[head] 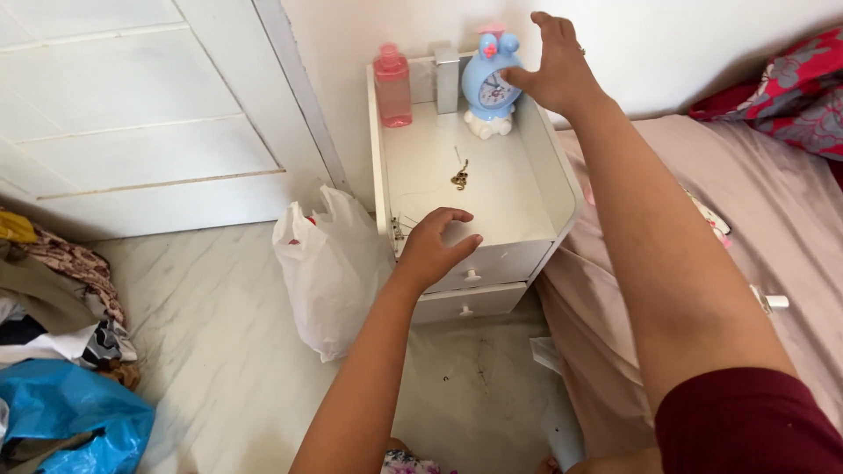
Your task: Unpacking various toiletries and cosmetic items from a plastic bag and organizing them on top of a small nightstand.
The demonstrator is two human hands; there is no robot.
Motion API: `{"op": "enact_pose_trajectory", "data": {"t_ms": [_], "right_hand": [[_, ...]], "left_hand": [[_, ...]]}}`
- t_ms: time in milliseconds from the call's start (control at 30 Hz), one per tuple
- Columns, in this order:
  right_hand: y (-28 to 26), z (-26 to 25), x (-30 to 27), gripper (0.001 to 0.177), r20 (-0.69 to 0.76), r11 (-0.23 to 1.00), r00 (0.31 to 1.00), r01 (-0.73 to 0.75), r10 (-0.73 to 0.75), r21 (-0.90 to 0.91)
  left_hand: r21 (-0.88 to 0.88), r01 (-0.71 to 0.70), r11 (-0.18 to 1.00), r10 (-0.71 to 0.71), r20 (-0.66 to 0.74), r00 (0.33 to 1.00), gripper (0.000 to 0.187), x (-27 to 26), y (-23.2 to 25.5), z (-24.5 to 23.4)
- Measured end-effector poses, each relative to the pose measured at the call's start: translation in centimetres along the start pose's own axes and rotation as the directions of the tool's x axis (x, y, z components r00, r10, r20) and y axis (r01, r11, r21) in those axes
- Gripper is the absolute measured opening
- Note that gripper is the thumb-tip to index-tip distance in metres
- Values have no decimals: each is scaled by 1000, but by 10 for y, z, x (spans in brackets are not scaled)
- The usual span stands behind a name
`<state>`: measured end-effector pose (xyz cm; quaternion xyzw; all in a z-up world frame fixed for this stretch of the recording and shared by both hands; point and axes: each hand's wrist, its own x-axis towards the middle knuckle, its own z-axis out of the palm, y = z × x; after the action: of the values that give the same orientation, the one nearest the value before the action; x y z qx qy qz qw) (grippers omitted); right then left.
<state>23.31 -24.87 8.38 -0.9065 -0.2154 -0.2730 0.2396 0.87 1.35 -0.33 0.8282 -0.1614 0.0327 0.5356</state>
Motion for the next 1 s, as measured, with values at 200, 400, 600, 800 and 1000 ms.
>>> {"op": "enact_pose_trajectory", "data": {"t_ms": [200,400,600,800,1000], "right_hand": [[-41,-3,14,116,255,980,953,-126,163,-156],[-35,10,24,117,311,979,941,-79,136,-188],[-36,16,25,98,286,967,941,-118,183,-228],[-38,17,22,95,242,968,959,-88,145,-233],[-38,10,19,94,241,977,959,-102,147,-190]], "left_hand": [[-22,-3,1000,3,3,1000,45,-2,5,-2],[-40,52,998,-51,17,999,46,-3,12,-4],[-14,24,1000,-24,12,1000,45,-2,6,-3],[7,80,997,-80,26,996,46,-3,14,-3],[8,32,999,-33,13,999,45,-2,7,-1]]}}
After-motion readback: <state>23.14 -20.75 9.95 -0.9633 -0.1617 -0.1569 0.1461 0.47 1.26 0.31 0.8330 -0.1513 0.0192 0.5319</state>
